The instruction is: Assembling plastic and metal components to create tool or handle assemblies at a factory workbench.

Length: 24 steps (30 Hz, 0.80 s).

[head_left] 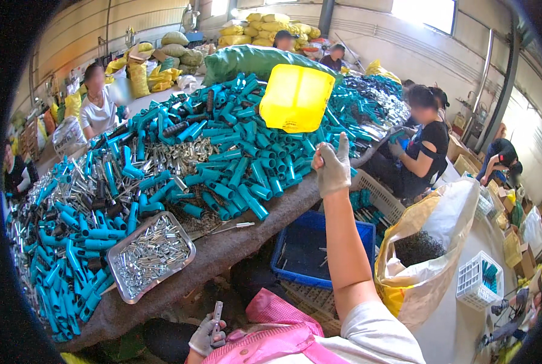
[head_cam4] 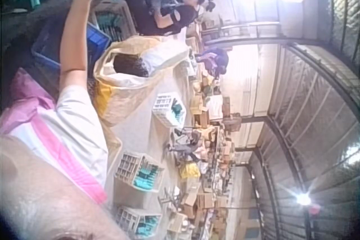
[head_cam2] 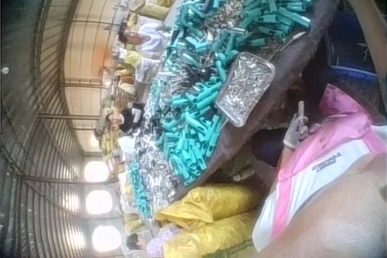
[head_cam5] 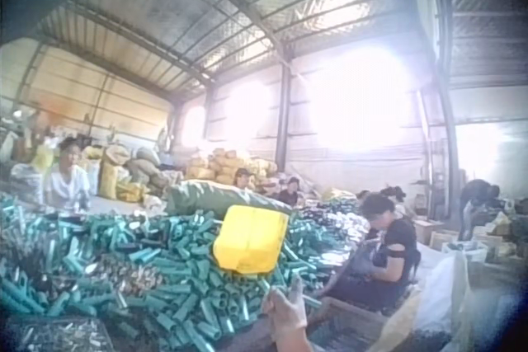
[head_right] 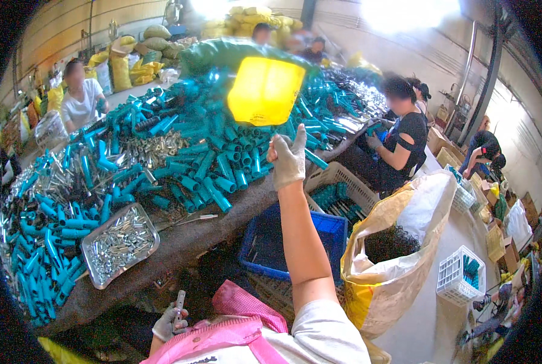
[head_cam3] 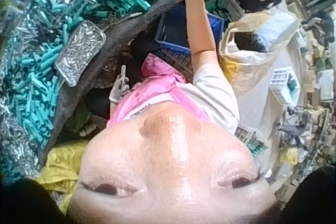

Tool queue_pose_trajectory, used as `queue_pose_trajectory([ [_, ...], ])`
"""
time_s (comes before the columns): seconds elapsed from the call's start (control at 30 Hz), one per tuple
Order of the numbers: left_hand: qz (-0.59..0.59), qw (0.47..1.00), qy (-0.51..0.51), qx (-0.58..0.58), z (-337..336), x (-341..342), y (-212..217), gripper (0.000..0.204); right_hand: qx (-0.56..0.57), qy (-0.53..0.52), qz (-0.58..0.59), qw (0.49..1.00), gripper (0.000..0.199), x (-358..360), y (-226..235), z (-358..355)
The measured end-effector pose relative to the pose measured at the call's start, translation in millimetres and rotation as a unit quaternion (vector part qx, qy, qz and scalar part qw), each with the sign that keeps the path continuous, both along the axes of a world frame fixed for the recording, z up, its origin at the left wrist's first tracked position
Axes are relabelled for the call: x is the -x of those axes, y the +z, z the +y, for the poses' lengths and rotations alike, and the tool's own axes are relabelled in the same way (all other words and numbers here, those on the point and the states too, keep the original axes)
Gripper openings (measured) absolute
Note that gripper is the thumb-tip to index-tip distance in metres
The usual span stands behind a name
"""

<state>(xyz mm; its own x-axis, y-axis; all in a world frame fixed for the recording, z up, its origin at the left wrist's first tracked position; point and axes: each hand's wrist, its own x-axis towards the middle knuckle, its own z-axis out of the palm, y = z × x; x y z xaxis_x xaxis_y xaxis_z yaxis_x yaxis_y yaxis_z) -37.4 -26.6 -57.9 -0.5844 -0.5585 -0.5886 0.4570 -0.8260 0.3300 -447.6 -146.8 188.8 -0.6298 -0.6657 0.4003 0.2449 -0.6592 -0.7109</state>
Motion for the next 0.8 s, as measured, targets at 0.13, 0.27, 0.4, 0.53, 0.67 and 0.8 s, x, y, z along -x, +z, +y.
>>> queue_pose_trajectory([
  [0.13, -0.008, 1.0, -0.001, -0.003, 0, 0, 2, 0.025, 0.002, 0.006, -0.003, 1.0, 0.082, 2, -5, -3],
  [0.27, -0.015, 1.0, -0.003, -0.004, 0, 1, 0, 0.024, 0.004, 0.011, -0.006, 1.0, 0.081, 3, -7, -3],
  [0.4, -0.007, 1.0, -0.018, -0.007, -2, 5, -1, 0.024, -0.006, 0.007, -0.004, 1.0, 0.082, 8, -11, -1],
  [0.53, -0.009, 1.0, -0.014, -0.003, 2, 0, 0, 0.024, -0.01, 0.014, -0.002, 1.0, 0.081, 0, -8, -2],
  [0.67, 0.002, 1.0, -0.005, 0.001, 4, 1, -2, 0.024, -0.011, 0.014, 0.002, 1.0, 0.08, -1, -10, -3],
  [0.8, -0.015, 0.999, -0.028, 0.03, 3, -1, -2, 0.025, -0.015, 0.011, 0.005, 1.0, 0.079, -5, -12, -3],
])
